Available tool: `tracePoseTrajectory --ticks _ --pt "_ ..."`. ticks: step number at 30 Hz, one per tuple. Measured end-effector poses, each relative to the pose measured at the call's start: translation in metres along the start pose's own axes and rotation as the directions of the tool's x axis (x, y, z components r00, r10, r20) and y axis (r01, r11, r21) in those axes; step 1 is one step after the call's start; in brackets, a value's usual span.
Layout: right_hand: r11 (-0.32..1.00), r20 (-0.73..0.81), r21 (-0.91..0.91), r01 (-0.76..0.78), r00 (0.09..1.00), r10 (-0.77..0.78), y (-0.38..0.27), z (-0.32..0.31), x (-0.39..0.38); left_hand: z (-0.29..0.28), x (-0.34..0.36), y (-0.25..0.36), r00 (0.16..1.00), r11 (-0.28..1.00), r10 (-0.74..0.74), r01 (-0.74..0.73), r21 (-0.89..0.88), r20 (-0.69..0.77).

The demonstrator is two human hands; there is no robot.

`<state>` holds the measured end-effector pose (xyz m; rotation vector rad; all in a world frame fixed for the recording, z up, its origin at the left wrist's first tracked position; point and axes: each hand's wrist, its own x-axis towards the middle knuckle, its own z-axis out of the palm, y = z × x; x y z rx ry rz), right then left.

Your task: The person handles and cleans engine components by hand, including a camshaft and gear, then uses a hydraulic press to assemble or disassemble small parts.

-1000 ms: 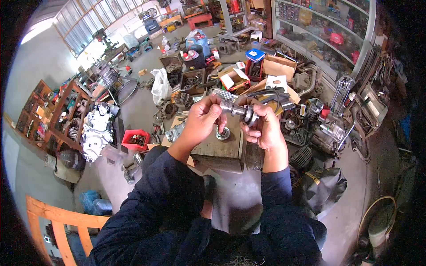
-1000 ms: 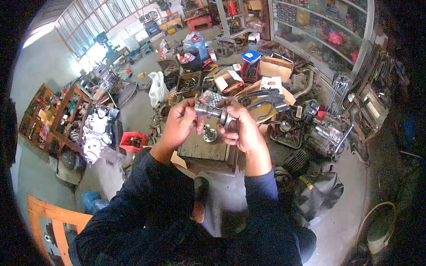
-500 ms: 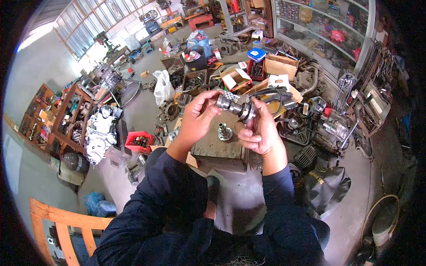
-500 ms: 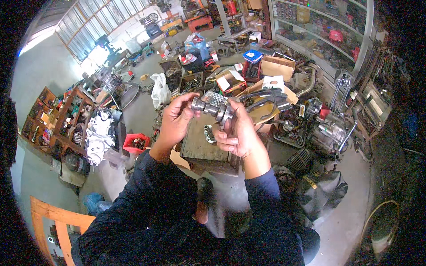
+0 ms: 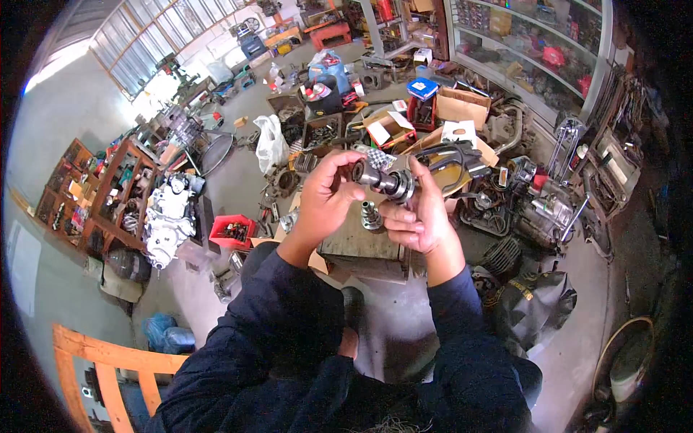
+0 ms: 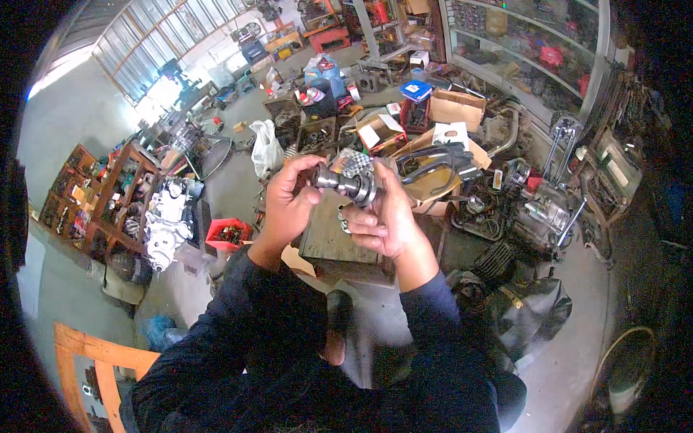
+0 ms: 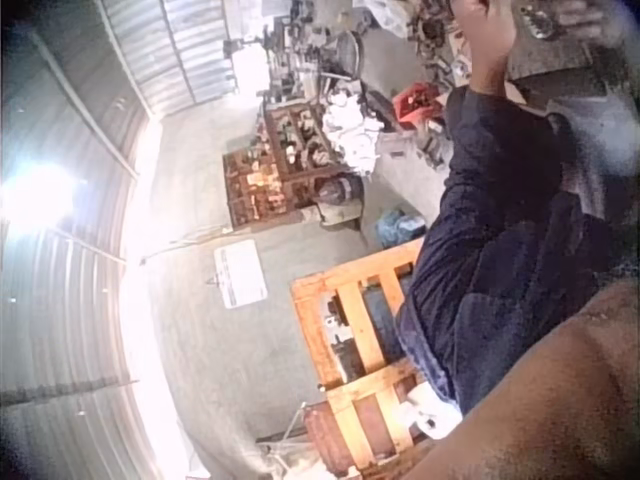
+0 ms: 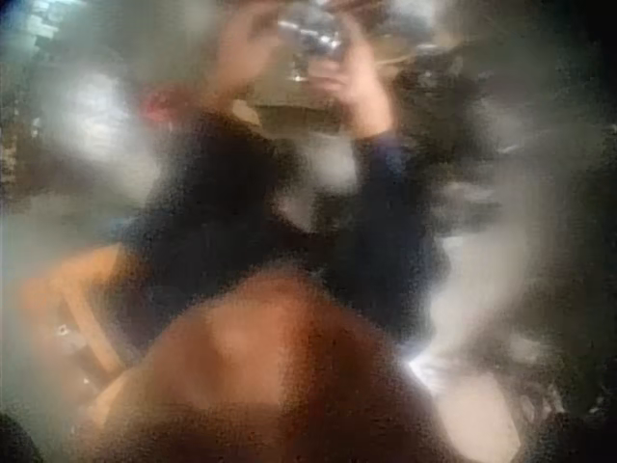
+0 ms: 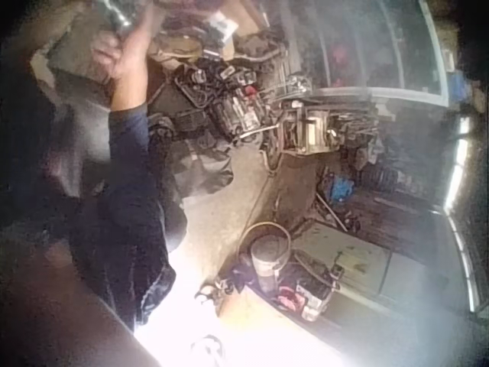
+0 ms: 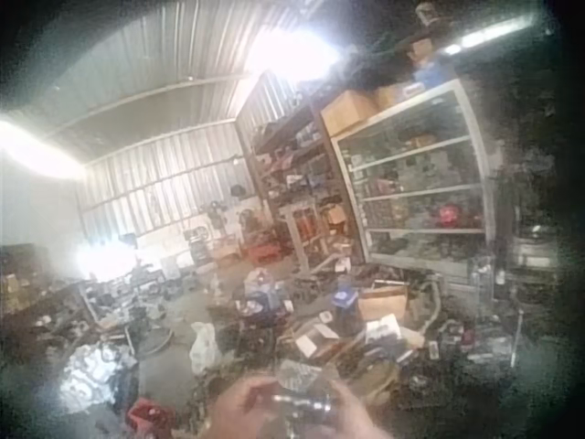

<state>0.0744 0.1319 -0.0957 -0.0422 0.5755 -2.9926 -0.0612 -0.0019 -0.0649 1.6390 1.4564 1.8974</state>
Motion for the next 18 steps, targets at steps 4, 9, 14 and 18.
tracePoseTrajectory --ticks 4,9,14,18 --pt "0.994 0.063 0.096 -0.055 0.997 0.049 0.004 -0.014 0.013 0.014 -0.003 0.006 0.982 0.901 0.183 -0.183 0.393 0.038" --pt "0.991 -0.128 0.128 0.041 0.991 -0.024 0.014 -0.030 0.030 0.027 -0.009 0.011 0.974 0.829 0.169 -0.224 0.512 0.152" --pt "0.984 -0.241 0.147 0.100 0.969 -0.063 0.015 -0.029 0.033 0.028 -0.007 0.012 0.959 0.815 0.221 -0.282 0.506 0.179" --pt "0.997 -0.122 0.044 0.057 0.991 -0.051 0.004 -0.023 0.019 0.020 -0.006 0.019 0.977 0.822 0.112 -0.194 0.536 0.181"
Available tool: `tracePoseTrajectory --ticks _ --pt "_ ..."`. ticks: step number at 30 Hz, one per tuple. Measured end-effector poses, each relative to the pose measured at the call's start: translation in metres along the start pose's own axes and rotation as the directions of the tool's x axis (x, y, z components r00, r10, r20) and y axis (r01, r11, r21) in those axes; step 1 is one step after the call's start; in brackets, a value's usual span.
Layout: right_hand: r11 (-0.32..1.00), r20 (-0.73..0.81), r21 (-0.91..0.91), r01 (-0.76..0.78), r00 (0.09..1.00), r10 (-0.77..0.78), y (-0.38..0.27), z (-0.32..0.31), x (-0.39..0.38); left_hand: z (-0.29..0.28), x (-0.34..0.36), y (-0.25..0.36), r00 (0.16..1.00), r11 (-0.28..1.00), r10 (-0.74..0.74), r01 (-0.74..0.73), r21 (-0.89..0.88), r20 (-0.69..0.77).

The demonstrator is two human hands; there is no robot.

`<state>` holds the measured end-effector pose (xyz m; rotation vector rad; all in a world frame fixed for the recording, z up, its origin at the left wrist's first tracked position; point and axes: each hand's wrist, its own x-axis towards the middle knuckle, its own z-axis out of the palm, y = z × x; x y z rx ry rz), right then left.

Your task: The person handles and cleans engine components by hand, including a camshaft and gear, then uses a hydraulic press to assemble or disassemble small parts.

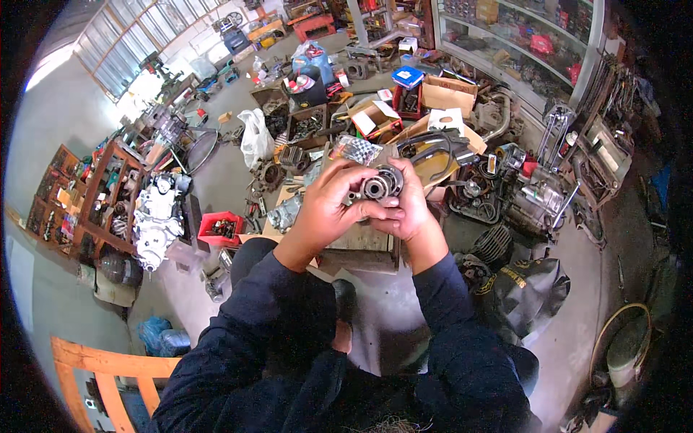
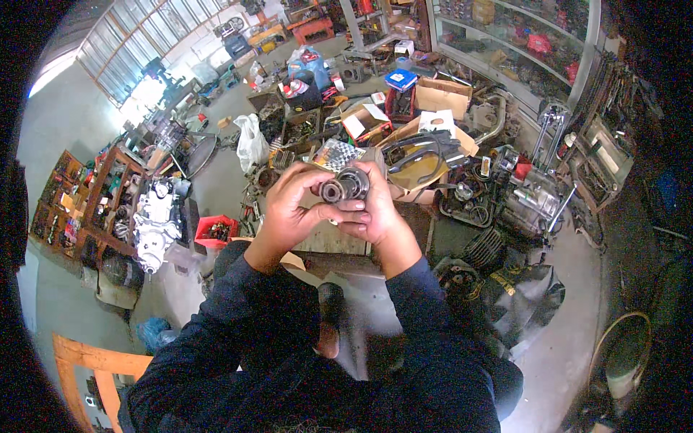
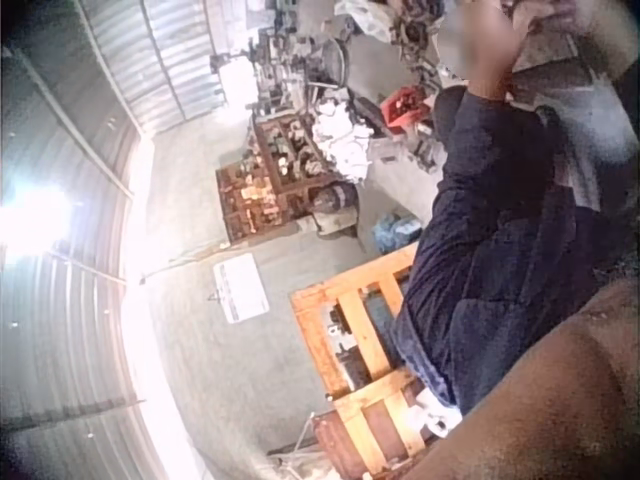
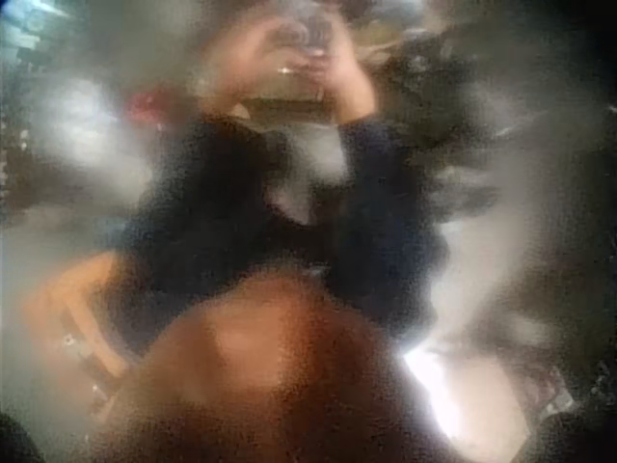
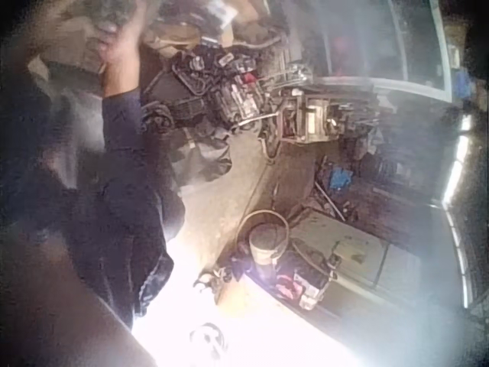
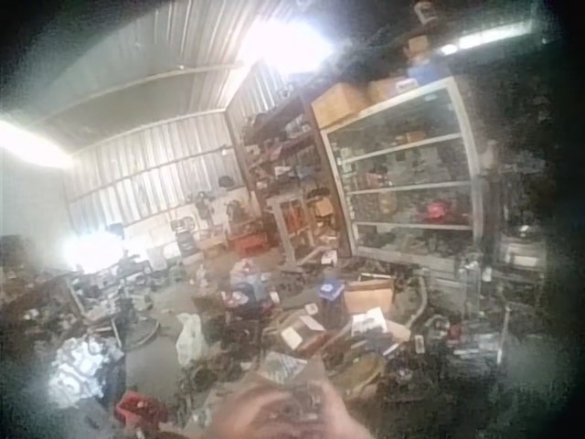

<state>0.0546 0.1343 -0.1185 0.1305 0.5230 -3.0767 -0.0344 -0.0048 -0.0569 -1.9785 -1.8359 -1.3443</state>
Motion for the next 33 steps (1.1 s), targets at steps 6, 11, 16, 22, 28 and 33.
tracePoseTrajectory --ticks 6,11,16,22,28,33 --pt "0.976 0.049 -0.110 0.186 0.982 -0.181 -0.018 0.007 -0.022 0.008 0.001 -0.014 0.977 0.973 -0.068 0.020 -0.229 -0.203" --pt "0.909 0.051 -0.277 0.311 0.950 -0.309 -0.019 0.015 -0.033 0.010 -0.005 -0.028 0.979 0.984 -0.015 -0.021 -0.175 -0.204" --pt "0.849 0.041 -0.350 0.395 0.912 -0.408 -0.016 0.021 -0.038 0.013 -0.006 -0.028 0.975 0.974 -0.050 -0.001 -0.229 -0.219" --pt "0.797 0.037 -0.431 0.423 0.891 -0.452 -0.017 0.024 -0.041 0.008 -0.003 -0.015 0.987 0.986 -0.105 0.087 -0.142 -0.121" --pt "0.852 0.009 -0.387 0.353 0.925 -0.379 -0.018 0.022 -0.041 0.008 -0.001 -0.014 0.988 0.977 -0.131 0.116 -0.179 -0.076" --pt "0.935 -0.016 -0.294 0.198 0.977 -0.212 -0.020 0.016 -0.037 0.008 -0.004 -0.022 0.985 0.974 -0.156 0.142 -0.179 -0.071"
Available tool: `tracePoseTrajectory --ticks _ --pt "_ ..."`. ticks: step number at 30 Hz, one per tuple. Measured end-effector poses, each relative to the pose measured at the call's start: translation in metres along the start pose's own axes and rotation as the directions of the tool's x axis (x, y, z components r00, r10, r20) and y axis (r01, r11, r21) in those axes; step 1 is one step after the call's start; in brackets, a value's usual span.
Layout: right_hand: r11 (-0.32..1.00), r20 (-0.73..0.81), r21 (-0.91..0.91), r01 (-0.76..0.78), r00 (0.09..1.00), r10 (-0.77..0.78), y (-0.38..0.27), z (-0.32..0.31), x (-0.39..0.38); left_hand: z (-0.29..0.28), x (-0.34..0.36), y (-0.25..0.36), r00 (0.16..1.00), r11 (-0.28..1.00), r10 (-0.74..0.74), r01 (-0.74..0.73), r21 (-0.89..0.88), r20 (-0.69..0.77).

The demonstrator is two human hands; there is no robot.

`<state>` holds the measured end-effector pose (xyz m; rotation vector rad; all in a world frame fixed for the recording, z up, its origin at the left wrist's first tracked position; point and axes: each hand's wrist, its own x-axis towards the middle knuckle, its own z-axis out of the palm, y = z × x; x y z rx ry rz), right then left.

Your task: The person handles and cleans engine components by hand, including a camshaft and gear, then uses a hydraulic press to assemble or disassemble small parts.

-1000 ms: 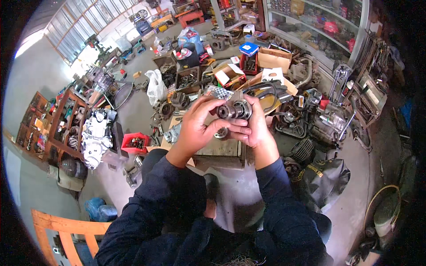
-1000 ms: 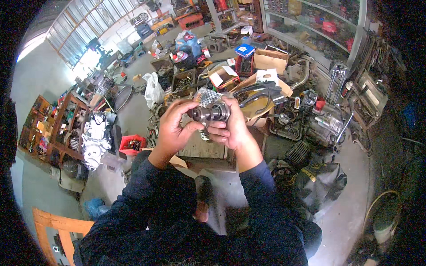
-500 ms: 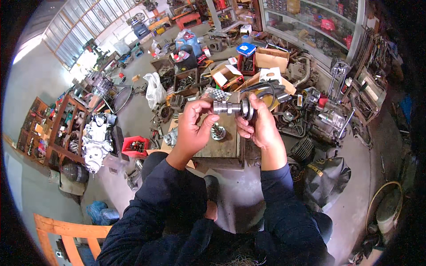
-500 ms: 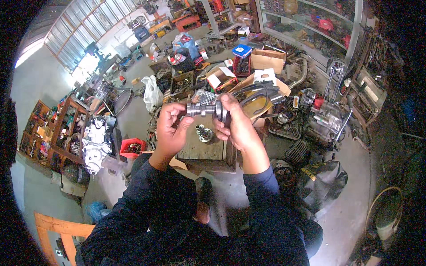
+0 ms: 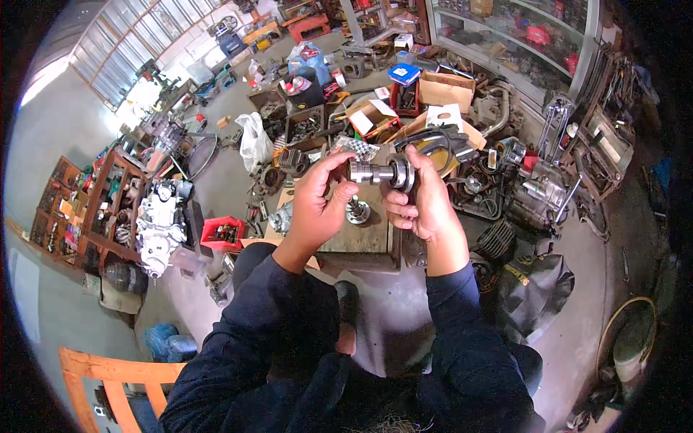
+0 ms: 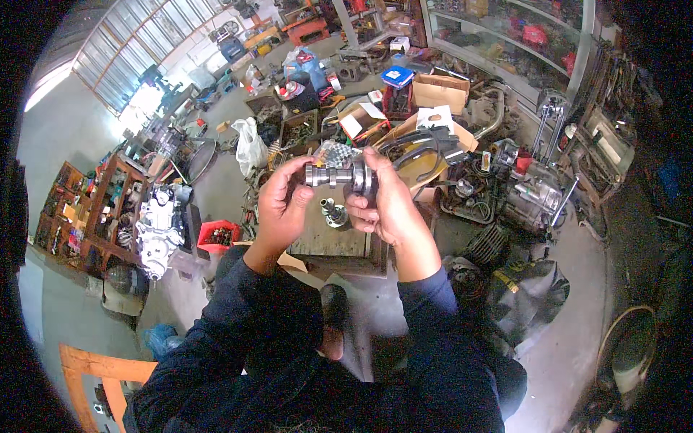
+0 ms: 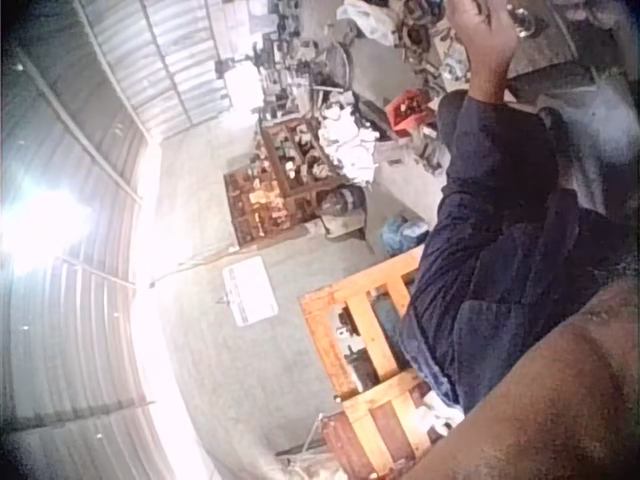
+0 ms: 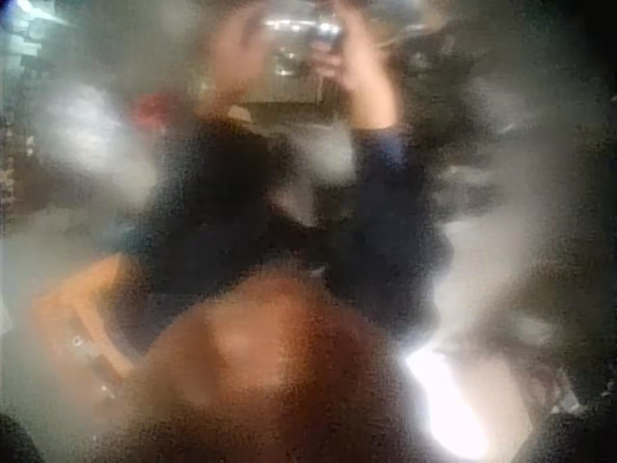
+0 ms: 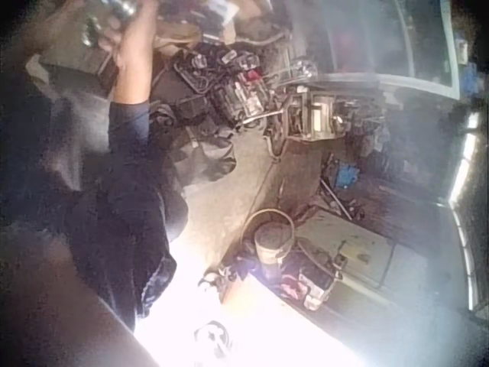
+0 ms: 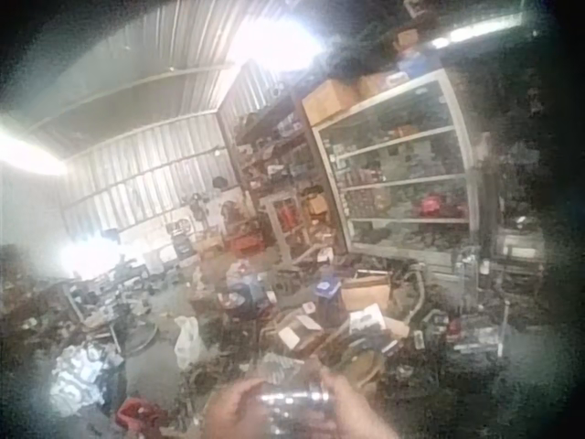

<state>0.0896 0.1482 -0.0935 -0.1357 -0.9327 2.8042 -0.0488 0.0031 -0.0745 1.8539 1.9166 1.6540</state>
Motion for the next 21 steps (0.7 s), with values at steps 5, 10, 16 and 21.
tracePoseTrajectory --ticks 5,10,16,21 --pt "0.990 0.058 0.052 -0.131 0.990 0.128 0.006 -0.004 0.007 0.004 0.004 -0.008 0.991 0.997 0.060 -0.065 -0.033 -0.123" --pt "0.981 -0.033 -0.077 -0.175 0.984 0.173 0.016 0.000 0.015 0.019 0.006 -0.014 0.969 0.831 -0.217 0.120 -0.544 -0.117" --pt "0.640 -0.173 -0.767 0.036 0.950 -0.261 0.011 -0.028 0.035 -0.003 0.007 -0.044 0.498 0.058 -0.865 0.225 -0.973 0.064" --pt "0.062 0.107 -0.989 0.131 0.949 -0.297 0.058 -0.068 0.069 -0.033 0.012 -0.093 0.137 0.001 -0.990 0.098 -0.995 0.013"
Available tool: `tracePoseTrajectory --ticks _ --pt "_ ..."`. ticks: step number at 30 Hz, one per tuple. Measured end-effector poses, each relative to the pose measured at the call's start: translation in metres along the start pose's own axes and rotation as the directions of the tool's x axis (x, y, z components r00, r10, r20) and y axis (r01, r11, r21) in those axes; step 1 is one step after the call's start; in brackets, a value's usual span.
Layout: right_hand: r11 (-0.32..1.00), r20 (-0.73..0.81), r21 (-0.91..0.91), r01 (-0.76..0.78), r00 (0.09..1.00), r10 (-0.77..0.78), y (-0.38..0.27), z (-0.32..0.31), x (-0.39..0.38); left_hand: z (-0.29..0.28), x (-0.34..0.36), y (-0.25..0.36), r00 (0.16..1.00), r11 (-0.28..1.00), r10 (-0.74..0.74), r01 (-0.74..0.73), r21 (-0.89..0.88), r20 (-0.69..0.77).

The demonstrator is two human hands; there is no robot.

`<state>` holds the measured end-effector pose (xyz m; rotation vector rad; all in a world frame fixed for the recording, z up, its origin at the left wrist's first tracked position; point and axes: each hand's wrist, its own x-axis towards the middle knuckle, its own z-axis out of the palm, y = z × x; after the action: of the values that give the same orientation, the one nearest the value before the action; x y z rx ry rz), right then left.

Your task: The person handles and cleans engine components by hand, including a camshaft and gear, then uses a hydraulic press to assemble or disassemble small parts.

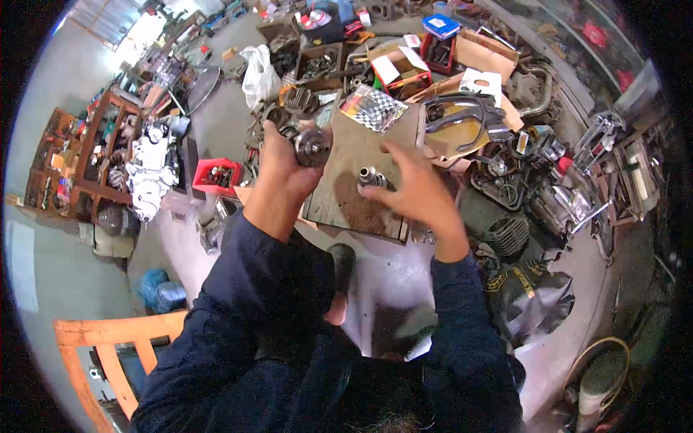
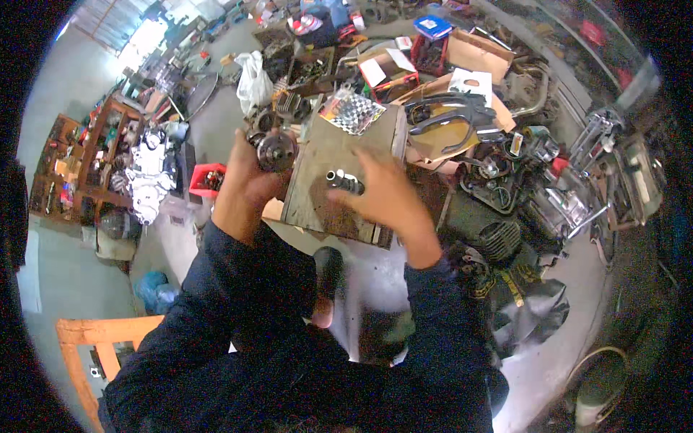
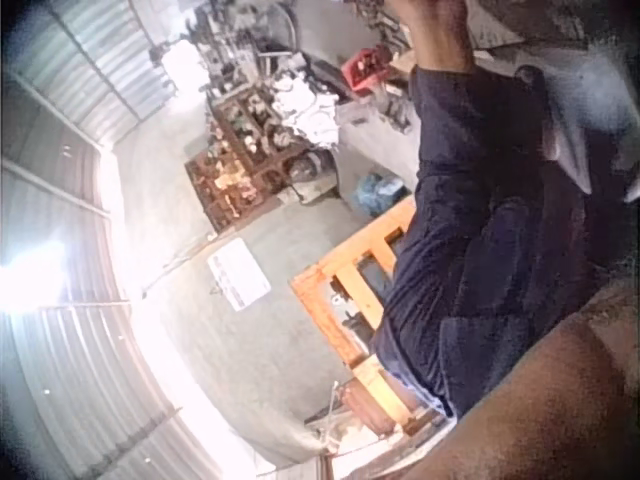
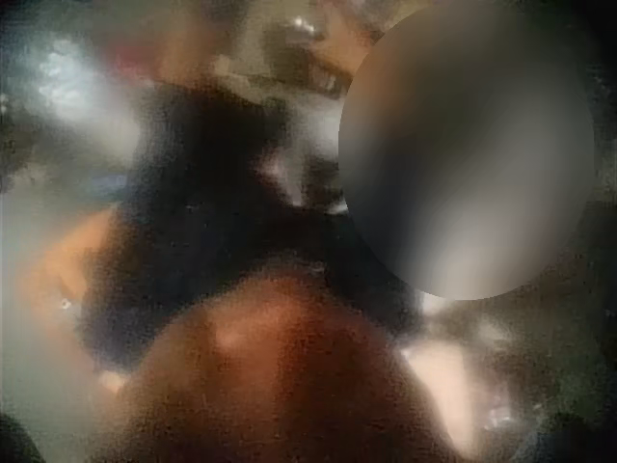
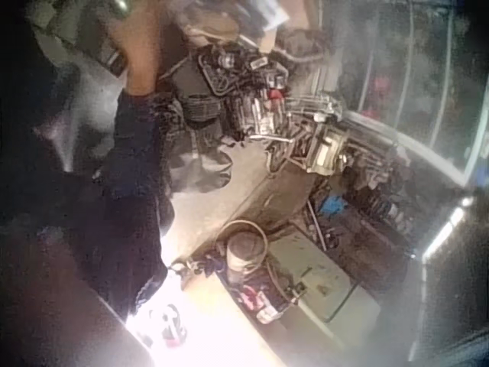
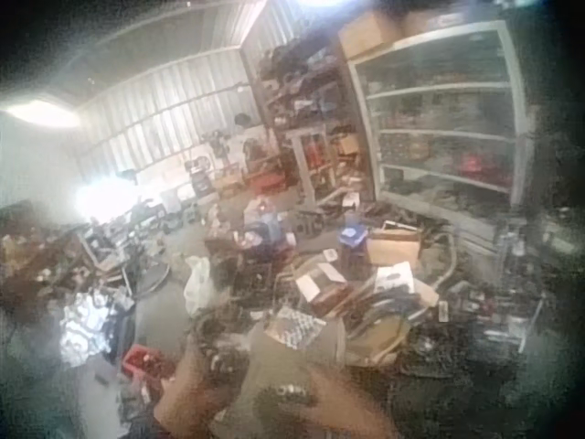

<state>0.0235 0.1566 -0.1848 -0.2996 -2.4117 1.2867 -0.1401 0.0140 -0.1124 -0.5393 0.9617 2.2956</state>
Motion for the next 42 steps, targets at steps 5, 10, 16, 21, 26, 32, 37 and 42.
tracePoseTrajectory --ticks 5,10,16,21,26,32,37,42 --pt "0.999 -0.008 -0.035 0.019 1.000 -0.020 0.006 0.059 0.013 -0.005 0.033 0.004 0.980 0.980 -0.193 0.190 0.052 0.052" --pt "0.738 -0.106 0.376 -0.560 0.766 0.634 -0.049 0.046 0.017 -0.002 0.033 0.014 0.913 0.911 -0.403 0.407 0.068 -0.070" --pt "0.535 0.139 0.253 -0.806 0.578 0.804 -0.190 -0.051 -0.004 -0.004 -0.060 0.093 0.928 0.885 -0.371 0.366 -0.289 0.040" --pt "0.466 0.488 0.039 -0.884 0.423 0.763 -0.365 -0.156 -0.051 -0.018 -0.223 0.182 0.813 0.837 -0.540 0.490 -0.244 -0.219" --pt "0.519 0.471 -0.311 -0.797 0.345 0.812 -0.469 -0.213 -0.099 -0.052 -0.369 0.288 0.880 0.937 -0.303 0.345 0.053 -0.366" --pt "0.746 0.653 -0.635 -0.203 0.375 0.658 -0.425 -0.231 -0.112 -0.187 -0.487 0.361 0.772 0.936 0.148 0.093 0.340 -0.618" --pt "0.605 0.549 -0.764 -0.224 0.267 0.792 -0.393 -0.248 -0.078 -0.264 -0.588 0.360 0.550 0.988 -0.103 -0.042 -0.151 -0.829" --pt "0.535 0.492 -0.811 -0.238 0.219 0.843 -0.415 -0.209 -0.006 -0.265 -0.635 0.356 0.415 0.926 -0.375 0.139 -0.350 -0.829"
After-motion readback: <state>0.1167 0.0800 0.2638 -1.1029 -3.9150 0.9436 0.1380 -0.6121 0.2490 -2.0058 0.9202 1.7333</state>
